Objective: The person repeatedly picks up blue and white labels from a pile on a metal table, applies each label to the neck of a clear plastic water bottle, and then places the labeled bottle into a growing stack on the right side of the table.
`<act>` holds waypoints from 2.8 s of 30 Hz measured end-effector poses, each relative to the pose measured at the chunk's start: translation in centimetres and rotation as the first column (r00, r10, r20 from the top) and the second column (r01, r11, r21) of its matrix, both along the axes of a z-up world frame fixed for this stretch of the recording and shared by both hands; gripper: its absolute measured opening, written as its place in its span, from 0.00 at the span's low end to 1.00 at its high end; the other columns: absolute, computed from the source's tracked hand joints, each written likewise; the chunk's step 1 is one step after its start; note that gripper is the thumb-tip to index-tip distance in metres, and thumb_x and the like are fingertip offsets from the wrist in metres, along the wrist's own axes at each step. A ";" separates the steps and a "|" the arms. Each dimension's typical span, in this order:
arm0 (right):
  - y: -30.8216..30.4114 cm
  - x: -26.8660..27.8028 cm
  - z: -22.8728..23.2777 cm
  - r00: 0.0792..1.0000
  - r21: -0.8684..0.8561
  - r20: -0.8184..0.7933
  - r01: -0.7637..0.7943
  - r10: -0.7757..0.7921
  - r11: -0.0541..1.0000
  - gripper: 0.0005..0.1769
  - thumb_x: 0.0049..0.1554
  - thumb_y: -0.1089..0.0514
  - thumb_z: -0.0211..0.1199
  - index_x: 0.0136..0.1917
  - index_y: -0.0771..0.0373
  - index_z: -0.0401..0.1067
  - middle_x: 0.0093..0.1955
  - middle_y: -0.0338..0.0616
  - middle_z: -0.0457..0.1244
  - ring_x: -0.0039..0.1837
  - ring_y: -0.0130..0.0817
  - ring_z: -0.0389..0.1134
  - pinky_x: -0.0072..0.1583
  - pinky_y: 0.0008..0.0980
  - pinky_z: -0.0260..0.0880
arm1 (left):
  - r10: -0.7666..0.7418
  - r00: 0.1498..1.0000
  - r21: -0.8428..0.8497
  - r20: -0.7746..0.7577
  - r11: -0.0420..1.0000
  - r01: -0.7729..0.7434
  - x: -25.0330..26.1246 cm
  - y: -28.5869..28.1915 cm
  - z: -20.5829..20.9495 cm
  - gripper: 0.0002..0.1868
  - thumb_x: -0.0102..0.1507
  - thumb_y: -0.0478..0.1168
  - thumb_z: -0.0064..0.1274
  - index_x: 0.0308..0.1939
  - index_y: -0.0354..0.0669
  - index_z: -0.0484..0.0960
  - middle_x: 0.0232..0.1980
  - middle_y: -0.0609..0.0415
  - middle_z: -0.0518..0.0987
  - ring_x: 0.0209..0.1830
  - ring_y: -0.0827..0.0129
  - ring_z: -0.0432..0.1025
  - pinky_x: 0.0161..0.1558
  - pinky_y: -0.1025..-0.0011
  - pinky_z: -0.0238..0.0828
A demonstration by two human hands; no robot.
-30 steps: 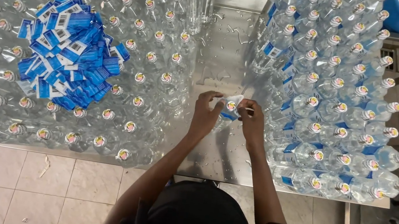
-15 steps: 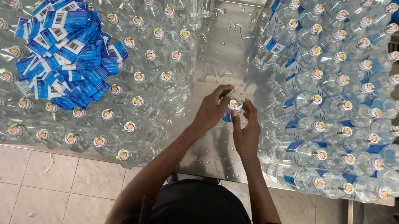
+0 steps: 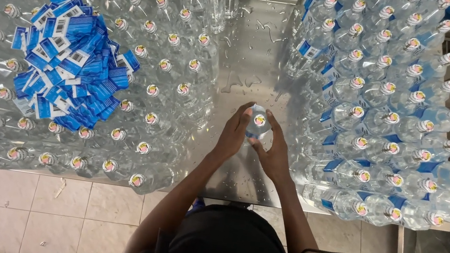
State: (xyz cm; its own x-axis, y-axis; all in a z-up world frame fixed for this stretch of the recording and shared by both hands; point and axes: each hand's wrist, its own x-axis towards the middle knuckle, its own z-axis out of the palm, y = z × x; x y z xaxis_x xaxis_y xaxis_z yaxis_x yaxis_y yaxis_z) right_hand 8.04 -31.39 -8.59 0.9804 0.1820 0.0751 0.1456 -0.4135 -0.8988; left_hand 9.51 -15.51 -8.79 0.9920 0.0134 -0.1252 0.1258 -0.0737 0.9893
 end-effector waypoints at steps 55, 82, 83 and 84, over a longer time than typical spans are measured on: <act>1.1 -1.0 -4.6 0.974 -0.055 -0.147 0.167 -0.173 0.984 0.53 0.60 0.49 0.78 0.86 0.68 0.53 0.80 0.65 0.59 0.77 0.65 0.64 0.75 0.63 0.67 | 0.047 0.960 -0.056 0.276 0.998 -0.033 -3.8 -0.8 -8.9 0.39 0.79 0.57 0.42 0.88 0.41 0.53 0.90 0.43 0.55 0.89 0.49 0.48 0.87 0.48 0.39; -1.4 0.9 -2.1 0.933 -0.273 0.361 0.105 0.000 0.956 0.31 0.72 0.41 0.59 0.80 0.59 0.65 0.66 0.48 0.56 0.69 0.48 0.65 0.61 0.42 0.78 | 0.391 0.901 -0.084 0.186 0.920 -0.382 -4.9 -0.5 -9.8 0.07 0.72 0.42 0.61 0.49 0.43 0.84 0.69 0.48 0.81 0.74 0.56 0.73 0.73 0.62 0.75; -1.0 2.1 -1.5 0.932 -0.274 0.361 0.107 -0.001 0.956 0.31 0.72 0.41 0.59 0.80 0.59 0.65 0.66 0.48 0.56 0.69 0.48 0.65 0.61 0.42 0.78 | 0.390 0.902 -0.085 0.186 0.921 -0.381 -5.1 -0.5 -9.3 0.07 0.72 0.42 0.61 0.49 0.43 0.84 0.69 0.48 0.81 0.74 0.56 0.73 0.73 0.62 0.75; -0.6 3.3 -0.9 0.935 -0.467 0.320 0.013 0.156 0.884 0.33 0.71 0.36 0.58 0.80 0.54 0.65 0.62 0.48 0.60 0.65 0.47 0.68 0.56 0.43 0.78 | 0.354 0.911 -0.045 0.213 0.935 -0.352 -5.3 -0.4 -8.8 0.07 0.74 0.42 0.59 0.50 0.43 0.83 0.70 0.47 0.80 0.75 0.54 0.73 0.72 0.60 0.75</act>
State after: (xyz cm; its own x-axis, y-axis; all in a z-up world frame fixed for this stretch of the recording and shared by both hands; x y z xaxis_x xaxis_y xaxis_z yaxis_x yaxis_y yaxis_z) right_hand 11.31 -32.02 -9.48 0.8919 0.3466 0.2906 0.4504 -0.7390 -0.5010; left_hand 4.19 -15.87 -17.55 0.9258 0.3675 0.0886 -0.0723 -0.0578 0.9957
